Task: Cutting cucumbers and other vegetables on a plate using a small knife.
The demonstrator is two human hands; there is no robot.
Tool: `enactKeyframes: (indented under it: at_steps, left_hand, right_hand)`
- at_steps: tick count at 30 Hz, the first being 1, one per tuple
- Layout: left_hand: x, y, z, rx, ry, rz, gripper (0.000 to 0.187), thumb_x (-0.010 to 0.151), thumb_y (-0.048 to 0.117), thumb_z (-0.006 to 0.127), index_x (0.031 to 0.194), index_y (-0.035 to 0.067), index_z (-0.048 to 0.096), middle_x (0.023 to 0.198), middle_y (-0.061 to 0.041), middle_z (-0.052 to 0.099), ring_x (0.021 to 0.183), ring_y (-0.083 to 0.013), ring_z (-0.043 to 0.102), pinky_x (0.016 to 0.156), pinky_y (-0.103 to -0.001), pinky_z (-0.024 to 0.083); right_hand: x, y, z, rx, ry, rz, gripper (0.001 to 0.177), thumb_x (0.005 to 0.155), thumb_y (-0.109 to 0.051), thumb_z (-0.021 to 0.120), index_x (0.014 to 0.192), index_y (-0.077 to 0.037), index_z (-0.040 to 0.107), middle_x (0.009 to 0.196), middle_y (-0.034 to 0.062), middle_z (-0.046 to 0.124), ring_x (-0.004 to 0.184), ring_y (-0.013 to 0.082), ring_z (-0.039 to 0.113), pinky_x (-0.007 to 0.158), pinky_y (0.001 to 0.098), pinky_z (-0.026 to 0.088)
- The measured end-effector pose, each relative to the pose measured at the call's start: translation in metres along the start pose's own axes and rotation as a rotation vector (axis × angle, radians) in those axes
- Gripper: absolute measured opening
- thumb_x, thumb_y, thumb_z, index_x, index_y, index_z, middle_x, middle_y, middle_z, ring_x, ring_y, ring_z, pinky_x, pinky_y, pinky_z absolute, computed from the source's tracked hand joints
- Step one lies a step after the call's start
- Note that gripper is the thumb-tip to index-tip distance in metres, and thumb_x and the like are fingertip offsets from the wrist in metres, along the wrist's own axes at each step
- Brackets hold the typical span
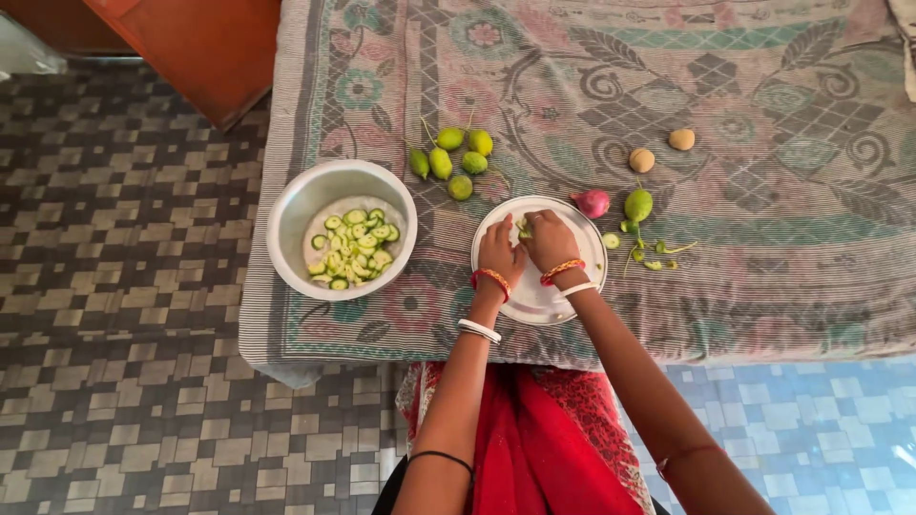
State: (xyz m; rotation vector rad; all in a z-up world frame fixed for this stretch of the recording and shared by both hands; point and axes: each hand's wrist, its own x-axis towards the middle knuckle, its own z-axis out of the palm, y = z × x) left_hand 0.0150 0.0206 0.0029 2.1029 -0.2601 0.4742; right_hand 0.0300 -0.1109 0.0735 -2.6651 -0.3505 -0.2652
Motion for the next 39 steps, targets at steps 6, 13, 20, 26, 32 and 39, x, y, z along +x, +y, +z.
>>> enactKeyframes:
  at_steps: [6, 13, 20, 26, 32, 39]
  left_hand:
    - [0.01, -0.009, 0.023, 0.241, -0.018, -0.008, 0.045, 0.081, 0.01, 0.069, 0.125, 0.004, 0.062, 0.12, -0.017, 0.058, 0.105, -0.0374, 0.056, 0.092, -0.045, 0.047]
    - [0.012, -0.041, 0.055, 0.363, -0.031, -0.053, 0.013, 0.091, 0.009, 0.067, 0.104, 0.007, 0.066, 0.108, -0.013, 0.065, 0.108, -0.0321, 0.06, 0.099, -0.043, 0.049]
    - [0.012, -0.011, 0.026, -0.02, 0.083, -0.311, 0.011, 0.087, 0.01, 0.072, 0.094, 0.003, 0.076, 0.094, -0.016, 0.075, 0.087, -0.0326, 0.072, 0.079, -0.041, 0.057]
    - [-0.015, -0.014, 0.052, -0.626, 0.351, -0.552, 0.017, 0.096, 0.012, 0.069, 0.105, -0.001, 0.074, 0.093, -0.009, 0.078, 0.078, -0.0145, 0.073, 0.072, -0.028, 0.059]
    - [-0.019, 0.002, 0.028, -0.909, 0.465, -0.589, 0.022, 0.098, 0.014, 0.071, 0.112, -0.002, 0.074, 0.096, -0.006, 0.075, 0.085, -0.0108, 0.069, 0.079, -0.026, 0.057]
    - [-0.002, 0.022, -0.065, -1.206, 0.691, -0.304, 0.025, 0.099, 0.01, 0.071, 0.118, -0.007, 0.069, 0.11, -0.008, 0.073, 0.097, -0.0114, 0.068, 0.089, -0.027, 0.058]
  right_hand:
    - [0.005, 0.005, 0.0, -0.022, -0.018, -0.067, 0.027, 0.087, -0.014, 0.07, 0.113, -0.011, 0.075, 0.11, 0.0134, 0.07, 0.094, 0.0353, 0.069, 0.08, 0.0459, 0.057]
    - [0.008, 0.018, 0.022, -0.122, 0.022, -0.108, 0.012, 0.089, -0.019, 0.072, 0.094, -0.009, 0.074, 0.09, 0.0132, 0.069, 0.083, 0.0339, 0.07, 0.074, 0.0447, 0.058]
    - [0.007, 0.02, 0.027, 0.063, 0.073, 0.014, 0.017, 0.076, -0.02, 0.08, 0.09, -0.01, 0.077, 0.086, 0.013, 0.074, 0.077, 0.032, 0.072, 0.072, 0.0428, 0.059]
    - [-0.009, 0.006, 0.02, 0.45, 0.056, 0.251, 0.022, 0.078, -0.021, 0.08, 0.097, -0.01, 0.08, 0.086, 0.0081, 0.079, 0.079, 0.0174, 0.078, 0.075, 0.0295, 0.06]
    - [-0.01, -0.039, -0.021, 0.536, 0.004, 0.275, 0.022, 0.08, -0.02, 0.08, 0.099, -0.009, 0.081, 0.084, 0.0064, 0.08, 0.076, 0.0129, 0.077, 0.072, 0.0264, 0.059]
    - [0.021, -0.116, -0.04, 0.774, -0.07, 0.021, 0.021, 0.087, -0.017, 0.078, 0.104, -0.005, 0.078, 0.088, 0.0064, 0.079, 0.079, 0.0083, 0.074, 0.072, 0.0234, 0.059]
